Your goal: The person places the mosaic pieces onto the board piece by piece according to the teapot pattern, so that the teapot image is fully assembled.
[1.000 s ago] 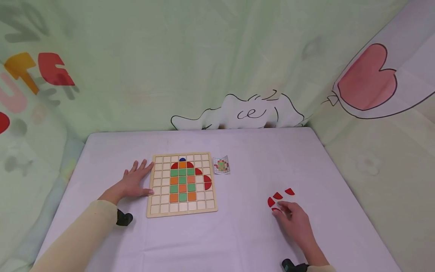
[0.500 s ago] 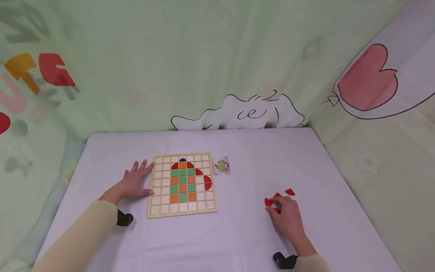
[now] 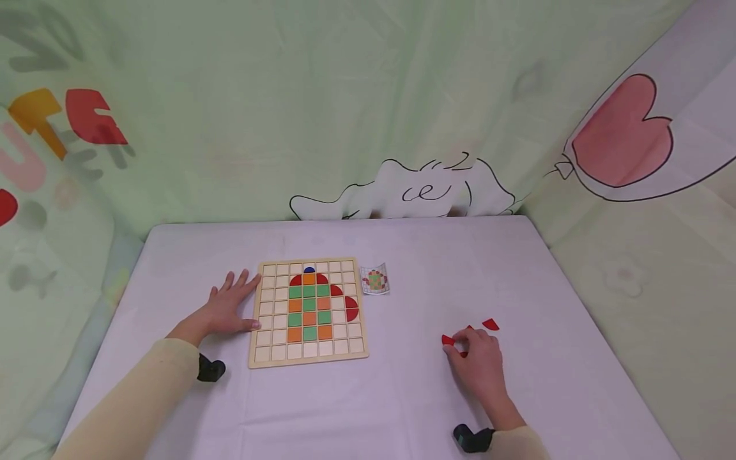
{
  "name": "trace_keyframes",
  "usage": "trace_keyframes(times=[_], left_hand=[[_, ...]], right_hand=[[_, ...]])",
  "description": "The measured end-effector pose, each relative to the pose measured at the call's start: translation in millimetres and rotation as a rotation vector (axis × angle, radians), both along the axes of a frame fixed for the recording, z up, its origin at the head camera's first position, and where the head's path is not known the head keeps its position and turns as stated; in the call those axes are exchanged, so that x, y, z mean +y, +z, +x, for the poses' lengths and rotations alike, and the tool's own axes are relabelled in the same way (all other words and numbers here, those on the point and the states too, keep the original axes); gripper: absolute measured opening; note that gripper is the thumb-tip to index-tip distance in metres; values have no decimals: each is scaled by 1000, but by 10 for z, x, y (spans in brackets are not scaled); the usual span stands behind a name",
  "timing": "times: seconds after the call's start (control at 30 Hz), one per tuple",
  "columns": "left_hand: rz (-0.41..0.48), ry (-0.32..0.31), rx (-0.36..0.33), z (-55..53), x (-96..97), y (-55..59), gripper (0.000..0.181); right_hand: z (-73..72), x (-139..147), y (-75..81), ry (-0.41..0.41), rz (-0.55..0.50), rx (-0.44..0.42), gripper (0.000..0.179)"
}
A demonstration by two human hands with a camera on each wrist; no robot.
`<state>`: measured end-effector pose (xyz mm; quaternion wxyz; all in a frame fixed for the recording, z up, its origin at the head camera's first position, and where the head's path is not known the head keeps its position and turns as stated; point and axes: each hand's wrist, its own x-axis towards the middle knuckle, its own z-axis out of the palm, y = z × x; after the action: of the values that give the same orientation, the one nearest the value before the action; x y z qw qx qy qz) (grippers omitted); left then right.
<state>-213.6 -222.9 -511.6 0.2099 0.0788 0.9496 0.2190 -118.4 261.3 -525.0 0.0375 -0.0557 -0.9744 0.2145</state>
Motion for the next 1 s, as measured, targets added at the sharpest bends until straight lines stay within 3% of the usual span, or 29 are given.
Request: trace_keyframes(times=[0.4, 0.83, 1.0], left_hand=[[5, 1, -4, 4, 5, 8, 107], [7, 4, 2, 8, 7, 13, 106], [9, 3, 4, 10, 6, 16, 106]], right_hand=[[-15, -256, 6, -25, -1, -8, 25], [-8, -258, 14, -26, -3, -52, 29], [-4, -269, 2, -12, 11, -22, 28]])
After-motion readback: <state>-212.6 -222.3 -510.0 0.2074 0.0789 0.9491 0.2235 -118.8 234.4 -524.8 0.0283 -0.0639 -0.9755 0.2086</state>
